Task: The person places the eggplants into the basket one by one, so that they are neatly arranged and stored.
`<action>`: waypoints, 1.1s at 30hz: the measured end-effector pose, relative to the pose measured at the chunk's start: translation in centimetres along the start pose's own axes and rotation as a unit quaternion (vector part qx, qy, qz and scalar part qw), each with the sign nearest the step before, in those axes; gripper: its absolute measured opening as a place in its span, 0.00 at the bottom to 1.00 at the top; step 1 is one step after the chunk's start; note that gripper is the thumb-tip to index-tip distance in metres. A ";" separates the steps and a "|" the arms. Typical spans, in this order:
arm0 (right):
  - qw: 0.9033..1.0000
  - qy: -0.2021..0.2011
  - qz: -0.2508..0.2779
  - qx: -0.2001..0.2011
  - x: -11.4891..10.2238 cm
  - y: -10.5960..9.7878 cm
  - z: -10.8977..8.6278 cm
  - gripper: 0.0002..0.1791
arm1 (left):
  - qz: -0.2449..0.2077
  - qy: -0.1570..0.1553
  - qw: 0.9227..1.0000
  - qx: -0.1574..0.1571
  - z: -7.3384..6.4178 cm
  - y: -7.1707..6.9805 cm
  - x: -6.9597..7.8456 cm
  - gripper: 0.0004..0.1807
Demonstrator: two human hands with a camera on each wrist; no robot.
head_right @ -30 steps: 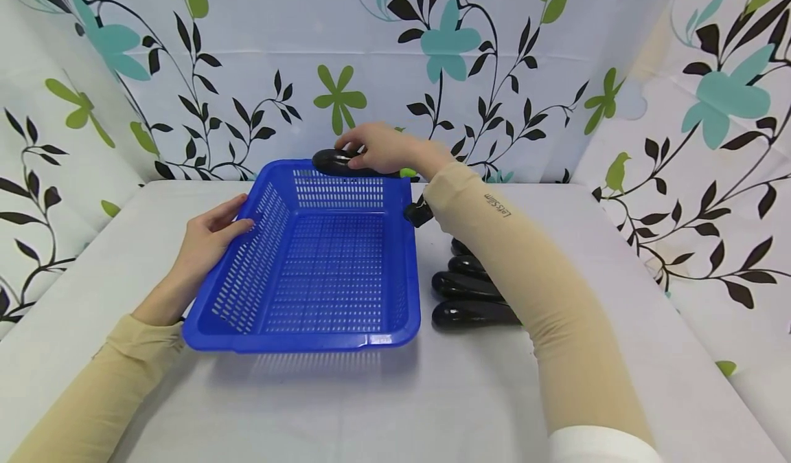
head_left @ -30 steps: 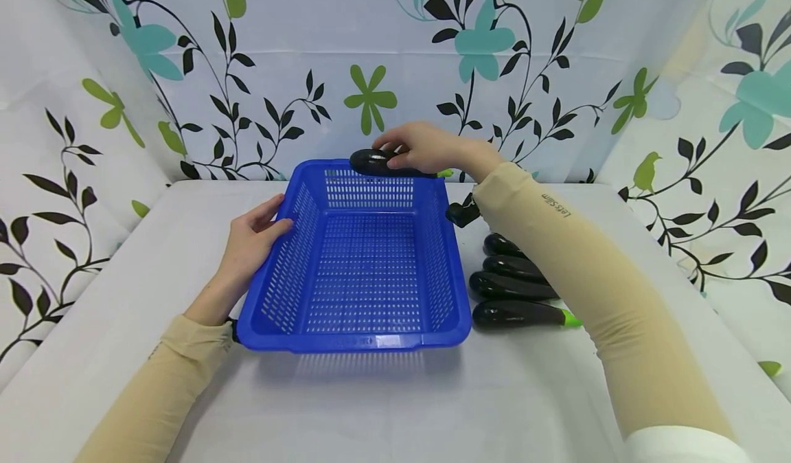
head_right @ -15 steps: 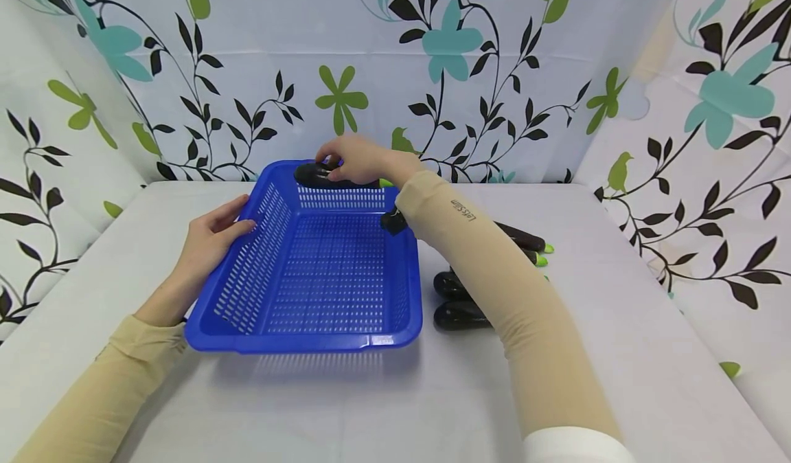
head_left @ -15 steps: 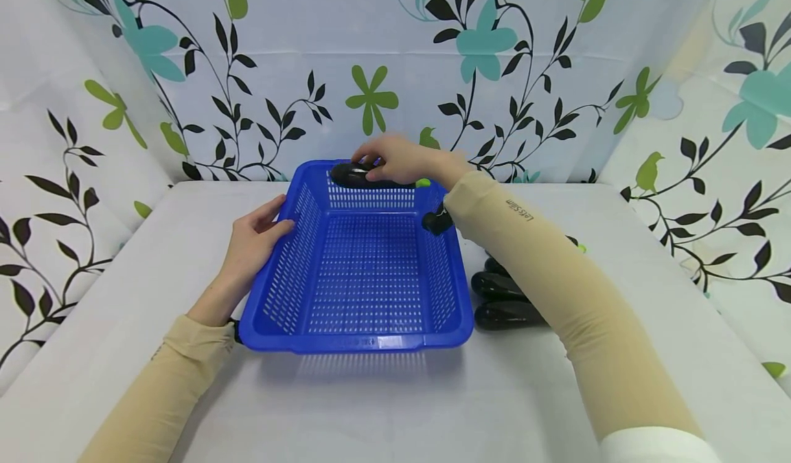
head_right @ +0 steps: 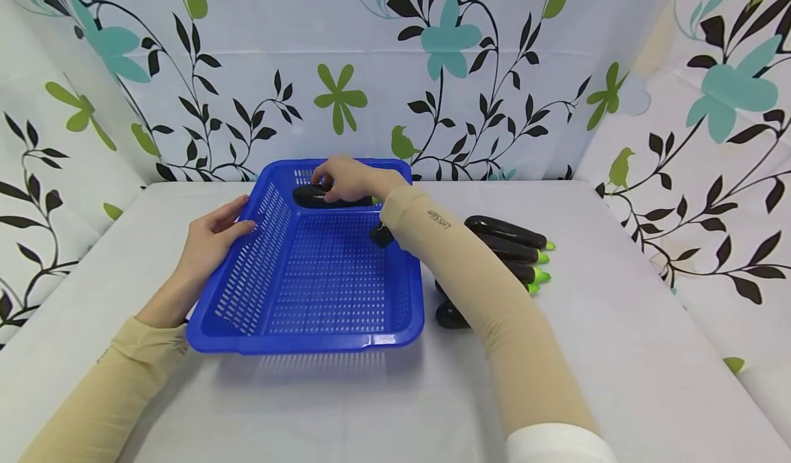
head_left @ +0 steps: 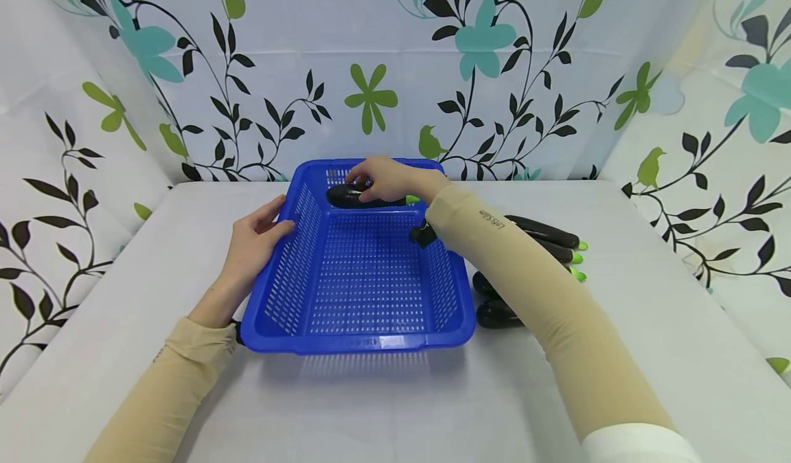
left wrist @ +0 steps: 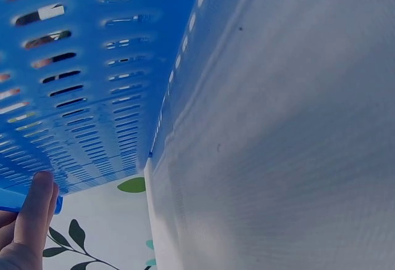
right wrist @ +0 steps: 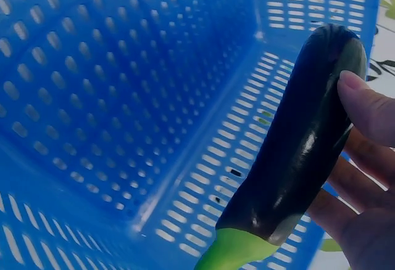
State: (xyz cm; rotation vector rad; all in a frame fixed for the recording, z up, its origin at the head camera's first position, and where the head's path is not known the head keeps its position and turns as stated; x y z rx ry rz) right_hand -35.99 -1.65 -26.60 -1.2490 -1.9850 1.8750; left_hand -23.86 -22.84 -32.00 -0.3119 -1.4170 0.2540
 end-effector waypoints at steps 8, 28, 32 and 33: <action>1.000 0.024 0.014 -0.011 1.2 1.8 0.7 0.26 | -0.002 0.000 1.000 0.000 0.1 0.2 -0.1 0.33; 0.999 0.026 0.024 -0.014 1.8 3.5 2.1 0.23 | -0.005 -0.007 1.000 0.001 0.1 0.0 0.0 0.33; 0.999 0.028 0.036 -0.005 2.1 3.4 2.2 0.23 | -0.002 -0.011 1.000 0.000 0.1 0.0 0.0 0.33; 0.999 0.028 0.040 -0.003 2.1 3.4 2.2 0.23 | 0.000 -0.012 1.000 -0.001 0.2 0.1 0.0 0.33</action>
Point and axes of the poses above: each hand's wrist, its own z-axis towards the middle knuckle, its own y-axis out of the palm, x = y × z, the point moved 4 cm from there along z, towards the middle knuckle, and after that the axes turned 6 degrees about -x, right-handed, at the moved point
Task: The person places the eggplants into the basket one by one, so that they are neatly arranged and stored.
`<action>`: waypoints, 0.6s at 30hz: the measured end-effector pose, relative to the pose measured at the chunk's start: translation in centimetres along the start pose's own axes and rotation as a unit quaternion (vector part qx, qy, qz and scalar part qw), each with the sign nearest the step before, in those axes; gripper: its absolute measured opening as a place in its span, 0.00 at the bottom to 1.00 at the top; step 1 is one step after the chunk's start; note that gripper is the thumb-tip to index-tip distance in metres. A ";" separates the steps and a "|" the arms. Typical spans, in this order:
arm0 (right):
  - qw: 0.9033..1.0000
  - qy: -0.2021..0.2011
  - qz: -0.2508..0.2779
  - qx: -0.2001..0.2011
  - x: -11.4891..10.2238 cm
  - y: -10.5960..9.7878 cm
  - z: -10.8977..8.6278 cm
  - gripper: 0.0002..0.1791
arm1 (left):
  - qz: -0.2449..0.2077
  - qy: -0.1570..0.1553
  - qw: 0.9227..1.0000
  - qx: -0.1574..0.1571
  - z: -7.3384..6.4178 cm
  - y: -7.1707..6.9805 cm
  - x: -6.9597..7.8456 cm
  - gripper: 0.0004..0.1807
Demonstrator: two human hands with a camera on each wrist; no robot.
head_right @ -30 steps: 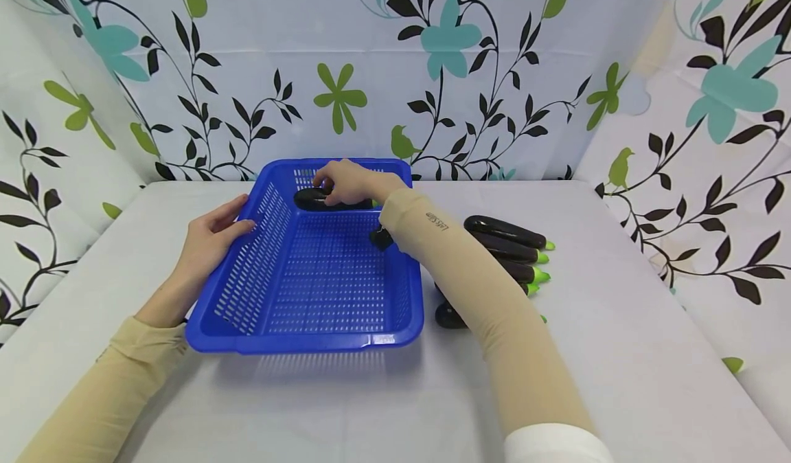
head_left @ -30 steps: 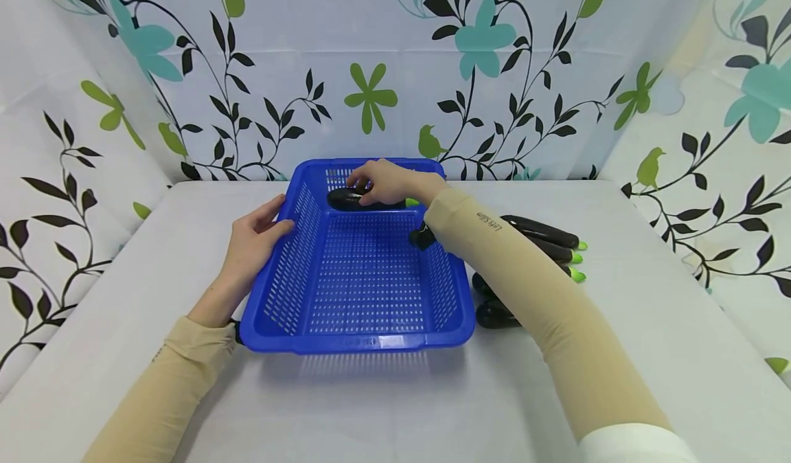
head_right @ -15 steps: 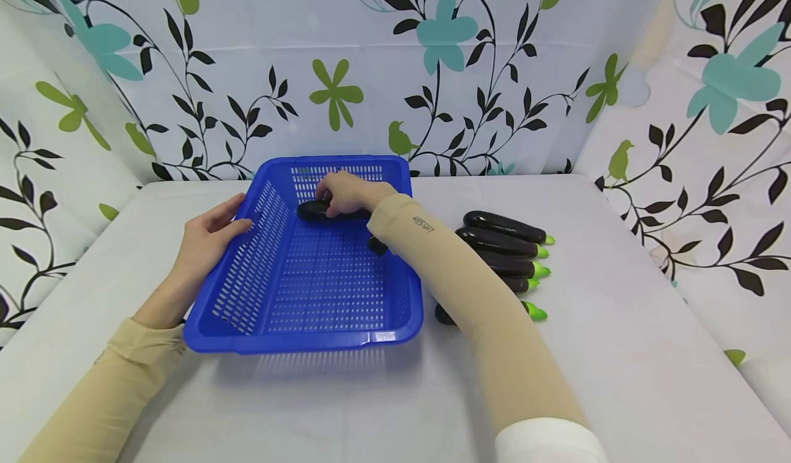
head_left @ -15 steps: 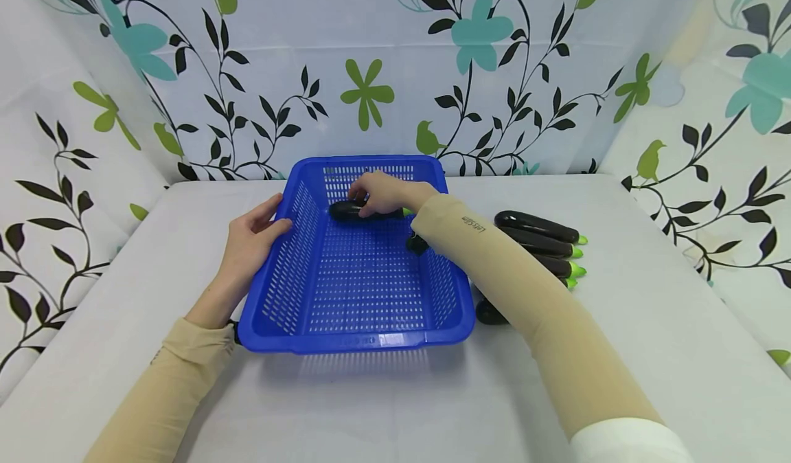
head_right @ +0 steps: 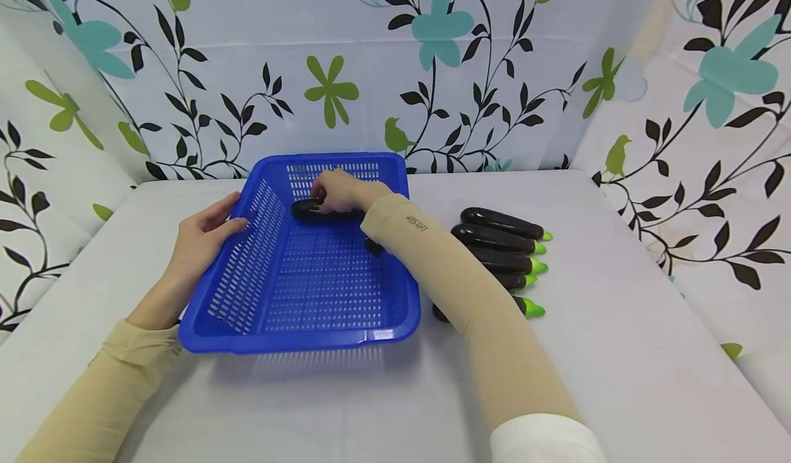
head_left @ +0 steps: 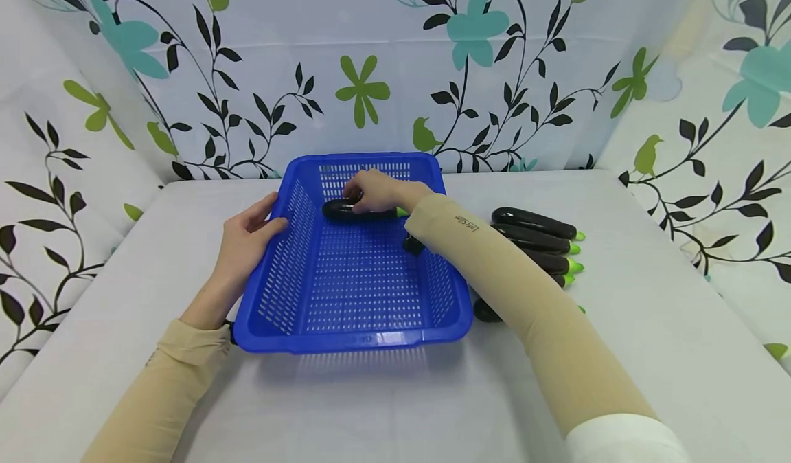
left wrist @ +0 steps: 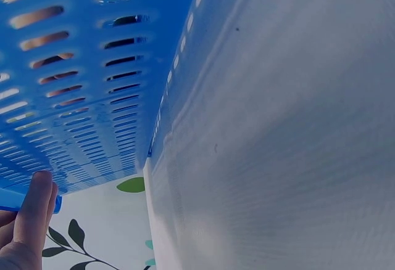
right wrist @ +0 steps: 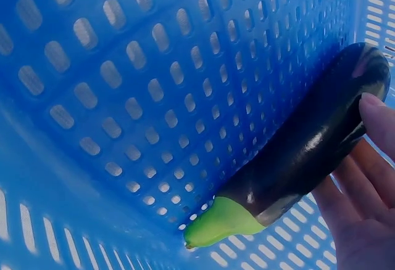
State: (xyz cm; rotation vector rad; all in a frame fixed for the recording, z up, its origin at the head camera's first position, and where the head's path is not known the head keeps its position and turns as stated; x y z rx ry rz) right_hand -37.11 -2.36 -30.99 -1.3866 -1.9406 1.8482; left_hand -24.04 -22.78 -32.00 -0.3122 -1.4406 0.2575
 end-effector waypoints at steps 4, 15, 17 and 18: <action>1.000 0.001 0.015 0.005 0.0 -0.1 0.0 0.23 | 0.004 0.001 1.000 0.000 0.1 0.0 0.0 0.33; 0.997 -0.010 0.062 0.046 0.2 -0.9 -0.4 0.23 | -0.006 0.002 1.000 0.003 -0.1 0.0 0.3 0.33; 0.996 -0.012 0.072 0.058 0.1 -1.3 -0.7 0.23 | -0.008 0.003 1.000 0.003 -0.2 0.1 0.2 0.33; 0.995 -0.013 0.079 0.065 0.1 -1.5 -0.8 0.23 | -0.008 0.002 1.000 0.002 -0.2 0.1 0.2 0.33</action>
Point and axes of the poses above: each hand's wrist, its own z-axis towards the middle knuckle, its own y-axis out of the palm, x = y × z, the point moved 4 cm from there along z, towards the middle knuckle, and after that the axes turned 6 degrees about -x, right-handed, at the moved point
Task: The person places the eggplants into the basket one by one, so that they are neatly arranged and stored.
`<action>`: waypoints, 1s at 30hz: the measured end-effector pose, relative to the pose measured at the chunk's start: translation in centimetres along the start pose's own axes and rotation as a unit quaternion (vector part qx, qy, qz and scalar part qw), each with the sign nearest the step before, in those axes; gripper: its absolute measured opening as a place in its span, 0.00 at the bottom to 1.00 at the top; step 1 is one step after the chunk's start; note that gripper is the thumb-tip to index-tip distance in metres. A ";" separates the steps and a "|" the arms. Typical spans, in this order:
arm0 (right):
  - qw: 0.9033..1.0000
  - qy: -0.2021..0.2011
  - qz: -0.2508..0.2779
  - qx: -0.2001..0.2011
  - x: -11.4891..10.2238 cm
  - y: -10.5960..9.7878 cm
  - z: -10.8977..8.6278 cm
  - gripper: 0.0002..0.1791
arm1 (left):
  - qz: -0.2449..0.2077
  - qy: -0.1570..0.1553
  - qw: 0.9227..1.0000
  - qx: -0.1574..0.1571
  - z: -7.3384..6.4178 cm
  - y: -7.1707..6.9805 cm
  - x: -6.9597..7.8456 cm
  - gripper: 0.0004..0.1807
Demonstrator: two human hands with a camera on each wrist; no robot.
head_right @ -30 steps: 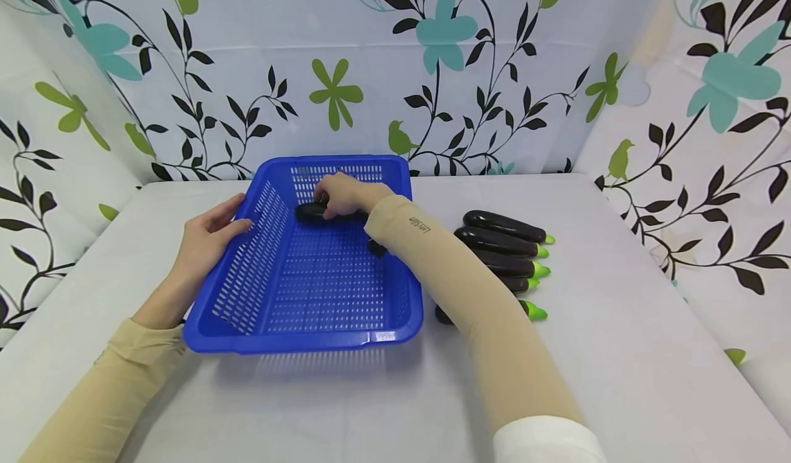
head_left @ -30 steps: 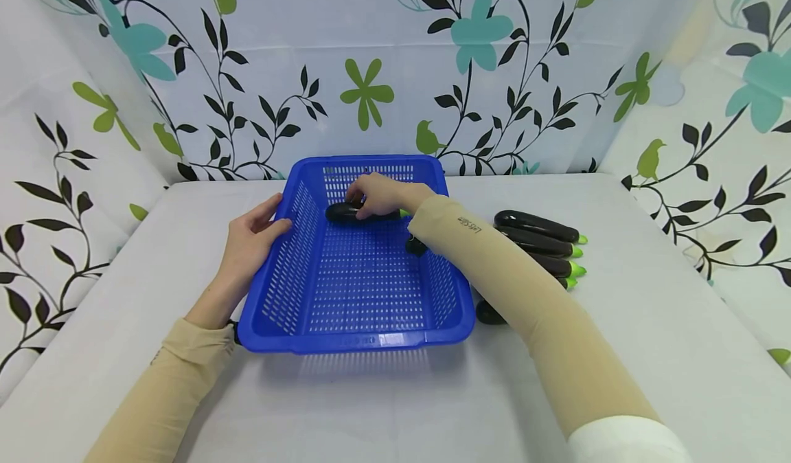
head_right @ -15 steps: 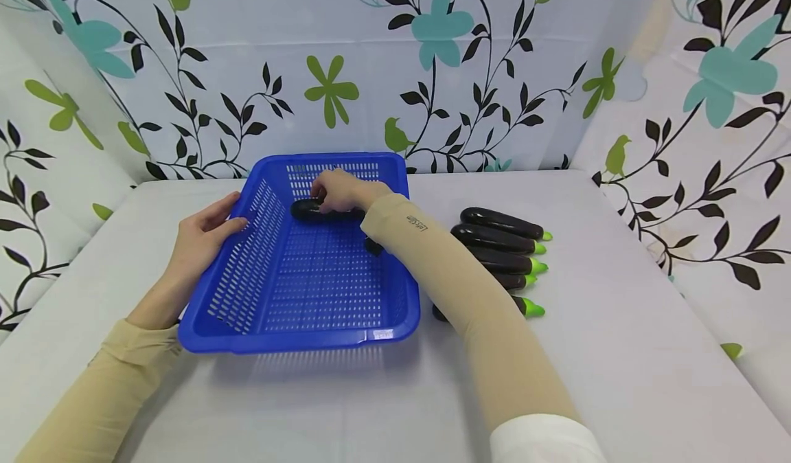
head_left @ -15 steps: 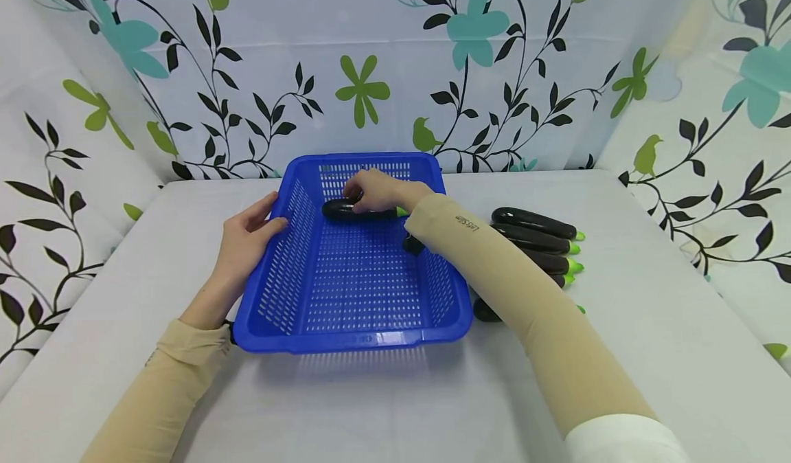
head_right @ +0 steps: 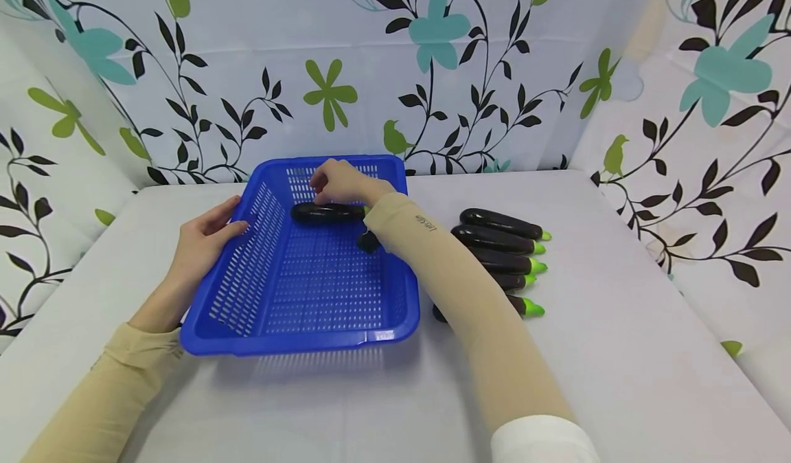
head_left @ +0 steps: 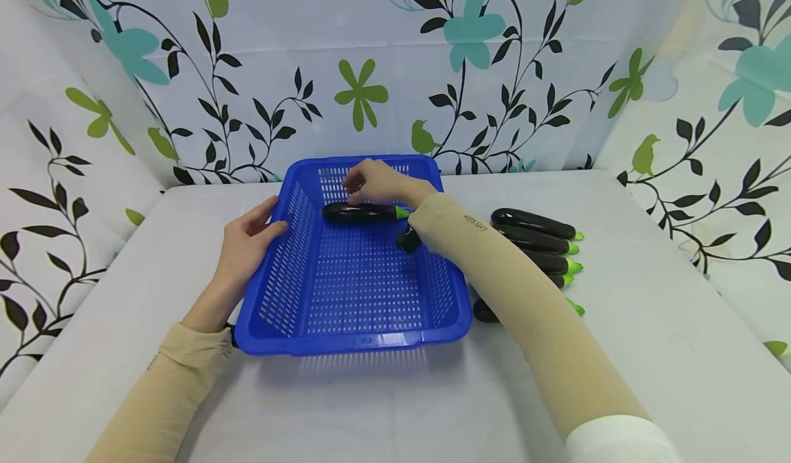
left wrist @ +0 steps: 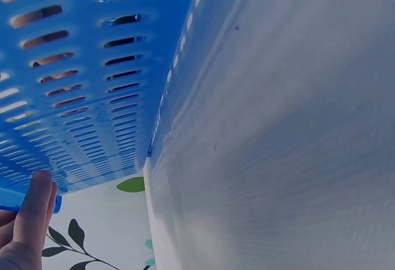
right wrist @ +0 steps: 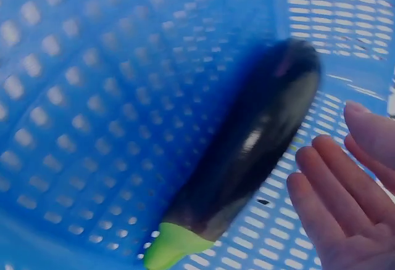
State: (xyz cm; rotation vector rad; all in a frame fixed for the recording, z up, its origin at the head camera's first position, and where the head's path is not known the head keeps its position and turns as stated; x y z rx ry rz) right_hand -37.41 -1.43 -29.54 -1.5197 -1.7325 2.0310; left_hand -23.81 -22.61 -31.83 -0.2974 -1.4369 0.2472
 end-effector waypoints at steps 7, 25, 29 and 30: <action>0.998 0.010 0.053 0.010 -0.9 -1.9 -1.5 0.23 | 0.000 -0.001 1.000 -0.002 0.0 0.1 -0.2 0.33; 0.979 0.015 0.155 0.131 1.2 -9.7 -8.2 0.24 | 0.012 0.005 1.000 -0.004 0.1 0.1 -0.2 0.33; 0.975 0.022 0.156 0.159 2.2 -11.1 -10.3 0.26 | 0.017 0.004 1.000 -0.002 0.1 0.0 -0.1 0.33; 0.974 0.027 0.158 0.163 2.5 -11.3 -10.8 0.26 | 0.017 0.003 1.000 -0.003 0.1 0.0 -0.1 0.33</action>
Point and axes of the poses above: each hand's wrist, its own z-axis towards the middle knuckle, its own y-axis out of the palm, x = y × z, the point moved 4 cm from there along z, towards the middle knuckle, and after that the axes turned 6 degrees about -x, right-handed, at the moved point
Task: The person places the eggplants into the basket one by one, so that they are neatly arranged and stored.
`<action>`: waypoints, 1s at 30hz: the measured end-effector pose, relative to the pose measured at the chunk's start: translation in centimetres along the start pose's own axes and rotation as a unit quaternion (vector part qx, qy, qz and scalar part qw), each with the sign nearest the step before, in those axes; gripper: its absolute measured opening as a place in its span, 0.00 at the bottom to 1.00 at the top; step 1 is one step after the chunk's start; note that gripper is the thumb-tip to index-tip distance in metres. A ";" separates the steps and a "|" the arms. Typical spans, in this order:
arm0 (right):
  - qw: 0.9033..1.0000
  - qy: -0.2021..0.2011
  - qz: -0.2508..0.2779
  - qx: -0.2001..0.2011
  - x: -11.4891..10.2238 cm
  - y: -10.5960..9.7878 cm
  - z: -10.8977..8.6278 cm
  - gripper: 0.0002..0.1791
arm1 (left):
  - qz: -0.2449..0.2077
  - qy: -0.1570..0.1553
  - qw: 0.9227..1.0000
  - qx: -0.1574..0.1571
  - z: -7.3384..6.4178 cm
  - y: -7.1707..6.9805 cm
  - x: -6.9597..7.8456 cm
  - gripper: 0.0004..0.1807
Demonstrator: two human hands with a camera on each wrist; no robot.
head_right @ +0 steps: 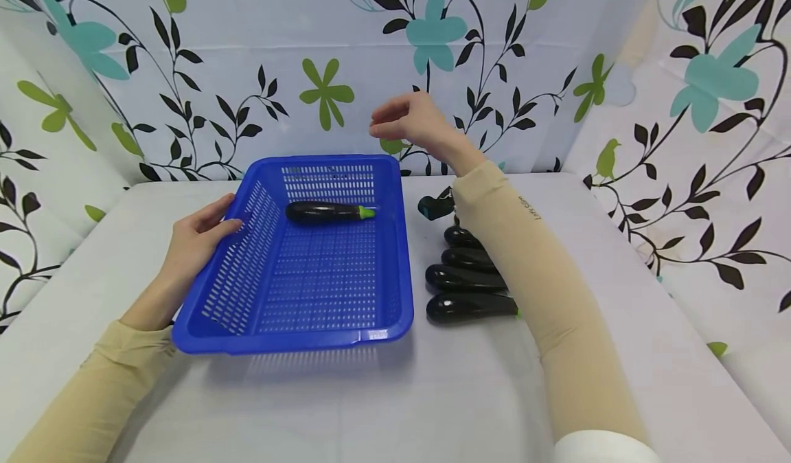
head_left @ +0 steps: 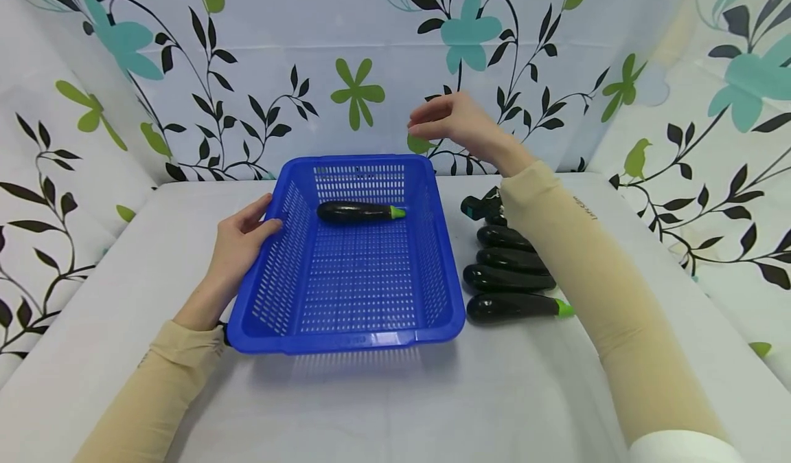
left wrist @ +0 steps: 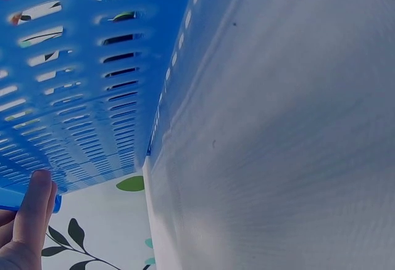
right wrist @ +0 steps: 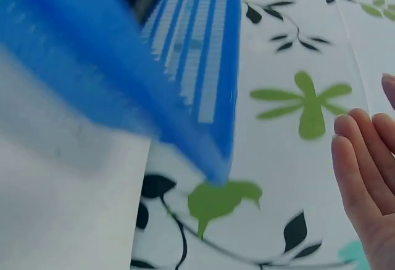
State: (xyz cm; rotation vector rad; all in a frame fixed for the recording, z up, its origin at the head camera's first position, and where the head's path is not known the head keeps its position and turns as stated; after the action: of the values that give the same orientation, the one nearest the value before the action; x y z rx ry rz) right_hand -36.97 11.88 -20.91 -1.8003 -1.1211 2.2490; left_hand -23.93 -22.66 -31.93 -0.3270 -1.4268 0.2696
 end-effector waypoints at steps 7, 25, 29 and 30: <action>0.999 0.027 -0.012 0.030 2.7 -2.6 -2.1 0.26 | 0.002 0.001 1.000 -0.002 0.1 0.0 -0.1 0.33; 0.996 0.089 -0.010 0.022 11.7 -5.6 -8.8 0.28 | 0.004 -0.002 1.000 0.003 0.3 -0.3 -0.1 0.33; 0.994 0.110 -0.014 0.006 13.8 -5.7 -9.9 0.27 | 0.006 -0.003 1.000 0.002 0.3 -0.2 -0.1 0.33; 0.993 0.115 -0.014 0.001 14.2 -5.7 -10.2 0.27 | 0.005 -0.003 1.000 0.001 0.3 -0.2 -0.2 0.33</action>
State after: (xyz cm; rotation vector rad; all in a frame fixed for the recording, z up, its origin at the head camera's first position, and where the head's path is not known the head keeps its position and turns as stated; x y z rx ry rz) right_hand -34.92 27.65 -30.07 -1.9676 -1.0934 1.9638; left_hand -24.23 -22.87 -31.97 -0.3316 -1.4310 0.2802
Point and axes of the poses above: each hand's wrist, its own z-axis towards the middle knuckle, its own y-axis out of the palm, x = y × z, the point moved 4 cm from there along z, towards the middle knuckle, and after that the axes turned 6 degrees about -x, right-handed, at the moved point
